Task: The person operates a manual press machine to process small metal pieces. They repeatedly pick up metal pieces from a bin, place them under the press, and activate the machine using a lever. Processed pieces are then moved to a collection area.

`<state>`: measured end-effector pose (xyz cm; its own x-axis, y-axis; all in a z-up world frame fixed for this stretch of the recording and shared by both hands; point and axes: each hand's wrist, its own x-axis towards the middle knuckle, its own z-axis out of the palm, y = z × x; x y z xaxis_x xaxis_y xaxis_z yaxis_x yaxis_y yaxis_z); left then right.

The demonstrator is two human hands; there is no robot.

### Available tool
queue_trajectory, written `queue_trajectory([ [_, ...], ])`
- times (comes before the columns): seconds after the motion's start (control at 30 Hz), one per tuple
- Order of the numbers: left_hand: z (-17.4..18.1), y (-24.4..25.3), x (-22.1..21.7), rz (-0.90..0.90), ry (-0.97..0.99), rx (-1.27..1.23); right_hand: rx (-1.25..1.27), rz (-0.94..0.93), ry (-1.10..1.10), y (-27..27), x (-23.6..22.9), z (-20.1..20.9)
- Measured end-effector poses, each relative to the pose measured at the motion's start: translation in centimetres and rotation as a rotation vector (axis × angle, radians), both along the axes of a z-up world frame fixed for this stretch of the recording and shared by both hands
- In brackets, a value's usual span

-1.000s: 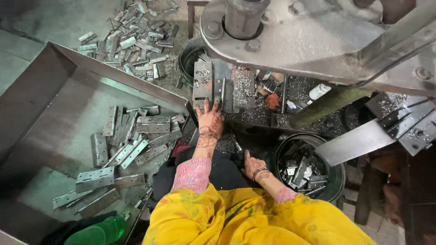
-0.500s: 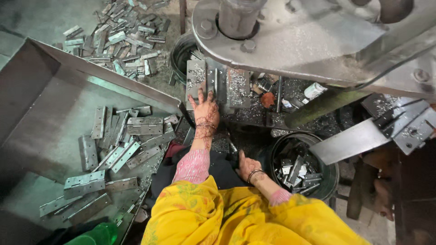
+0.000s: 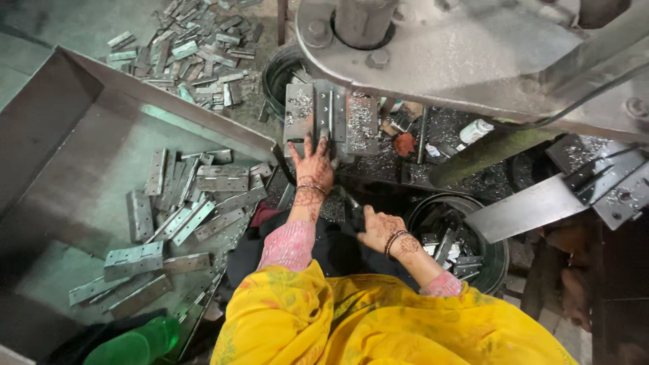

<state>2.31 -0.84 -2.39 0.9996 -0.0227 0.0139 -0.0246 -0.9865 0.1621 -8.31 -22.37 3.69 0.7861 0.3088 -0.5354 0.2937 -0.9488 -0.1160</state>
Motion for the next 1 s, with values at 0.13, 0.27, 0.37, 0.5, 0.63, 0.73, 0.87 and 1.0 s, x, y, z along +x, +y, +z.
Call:
queue_trajectory([
  [0.13,-1.1,0.7,2.3,-0.033,-0.078,0.009,-0.045,0.039,0.017,0.0,0.4,-2.3],
  [0.27,-2.1,1.1,3.4,-0.03,-0.106,0.049,0.001,-0.063,0.001,-0.1,-2.2,-9.1],
  [0.37,-1.6,0.7,2.1,-0.048,-0.06,0.052,0.022,-0.078,-0.001,-1.2,-3.1,-12.2],
  [0.5,1.5,0.5,0.6,-0.009,-0.025,0.12,0.01,-0.044,-0.004,-0.9,-2.2,-10.8],
  [0.63,4.1,1.4,1.3,-0.017,0.014,0.037,-0.015,0.016,-0.024,-0.2,-1.4,-4.6],
  [0.73,4.6,1.7,2.1,0.008,0.07,0.006,-0.016,0.006,0.023,0.0,0.1,-0.5],
  [0.87,5.0,1.7,3.9,0.044,-0.024,-0.019,-0.052,0.047,0.015,0.8,0.6,-0.3],
  [1.0,4.4,1.3,4.2,0.043,0.005,-0.084,-0.008,-0.042,0.036,0.4,-1.7,-5.9],
])
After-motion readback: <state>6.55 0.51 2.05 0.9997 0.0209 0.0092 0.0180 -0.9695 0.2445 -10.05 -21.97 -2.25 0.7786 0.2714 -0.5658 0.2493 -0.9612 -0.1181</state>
